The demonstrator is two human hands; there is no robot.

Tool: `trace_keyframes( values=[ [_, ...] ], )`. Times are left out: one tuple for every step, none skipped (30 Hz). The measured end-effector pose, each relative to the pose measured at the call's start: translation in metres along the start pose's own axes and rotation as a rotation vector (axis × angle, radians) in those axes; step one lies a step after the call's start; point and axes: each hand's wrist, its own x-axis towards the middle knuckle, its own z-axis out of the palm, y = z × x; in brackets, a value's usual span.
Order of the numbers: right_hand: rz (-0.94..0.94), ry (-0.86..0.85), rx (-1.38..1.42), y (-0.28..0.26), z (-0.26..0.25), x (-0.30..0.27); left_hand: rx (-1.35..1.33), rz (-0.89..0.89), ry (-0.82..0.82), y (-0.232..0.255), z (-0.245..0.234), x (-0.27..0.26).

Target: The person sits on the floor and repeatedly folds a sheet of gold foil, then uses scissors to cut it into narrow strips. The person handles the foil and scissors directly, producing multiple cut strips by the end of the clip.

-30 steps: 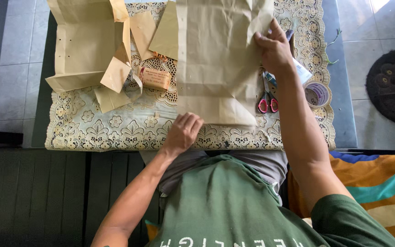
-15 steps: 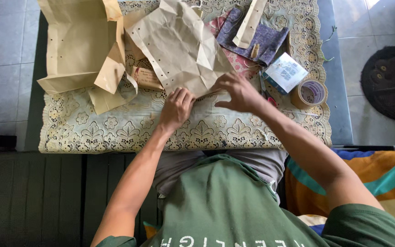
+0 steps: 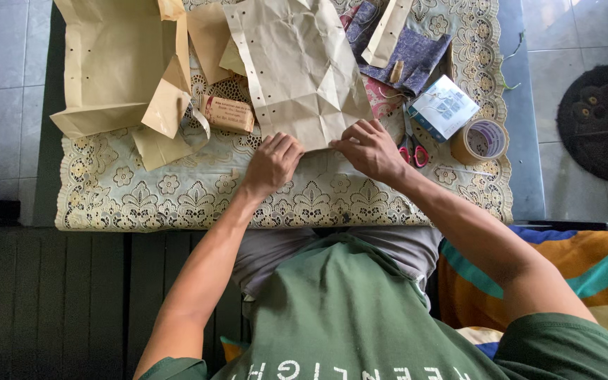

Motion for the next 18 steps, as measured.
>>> trace_keyframes(
  values=[
    [-0.011, -0.003, 0.005, 0.001, 0.003, -0.002, -0.031, -0.023, -0.017, 0.001, 0.000, -0.001],
    [-0.018, -0.018, -0.001, 0.002, 0.005, -0.004, -0.064, -0.046, -0.035, 0.002, 0.000, -0.001],
    [-0.024, -0.032, -0.007, 0.003, 0.008, -0.006, -0.097, -0.069, -0.053, 0.004, -0.001, -0.001],
    [-0.032, -0.046, -0.011, 0.003, 0.010, -0.006, -0.094, -0.096, -0.049, 0.006, -0.003, 0.000],
    [-0.034, -0.056, -0.013, 0.004, 0.011, -0.006, -0.091, -0.122, -0.044, 0.008, -0.003, 0.002],
    [-0.036, -0.067, -0.016, 0.005, 0.010, -0.006, -0.087, -0.149, -0.038, 0.012, -0.003, 0.005],
    [-0.038, -0.077, -0.018, 0.005, 0.010, -0.006, -0.107, -0.148, -0.027, 0.015, -0.002, 0.008],
    [-0.034, -0.078, -0.012, 0.005, 0.009, -0.005, -0.126, -0.146, -0.015, 0.018, 0.000, 0.012],
    [-0.030, -0.079, -0.007, 0.003, 0.008, -0.003, -0.146, -0.145, -0.003, 0.020, 0.002, 0.014],
    [-0.026, -0.081, -0.001, 0.002, 0.007, -0.002, -0.155, -0.162, -0.007, 0.021, 0.003, 0.015],
    [-0.013, -0.088, 0.021, 0.002, 0.006, 0.001, -0.164, -0.178, -0.012, 0.022, 0.005, 0.017],
    [0.001, -0.094, 0.043, 0.001, 0.004, 0.003, -0.173, -0.195, -0.018, 0.022, 0.006, 0.017],
    [0.015, -0.101, 0.066, 0.001, 0.003, 0.005, -0.197, -0.241, -0.027, 0.022, 0.007, 0.017],
    [0.040, -0.106, 0.101, 0.000, 0.001, 0.007, -0.220, -0.287, -0.036, 0.022, 0.007, 0.017],
    [0.064, -0.110, 0.137, -0.001, 0.000, 0.009, -0.244, -0.333, -0.045, 0.021, 0.008, 0.018],
    [0.088, -0.114, 0.172, -0.002, -0.001, 0.010, -0.260, -0.363, -0.051, 0.020, 0.008, 0.019],
    [0.132, -0.131, 0.188, -0.002, -0.002, 0.011, -0.277, -0.394, -0.058, 0.018, 0.007, 0.020],
    [0.175, -0.148, 0.203, -0.001, -0.002, 0.013, -0.294, -0.426, -0.064, 0.016, 0.006, 0.022]
  ],
)
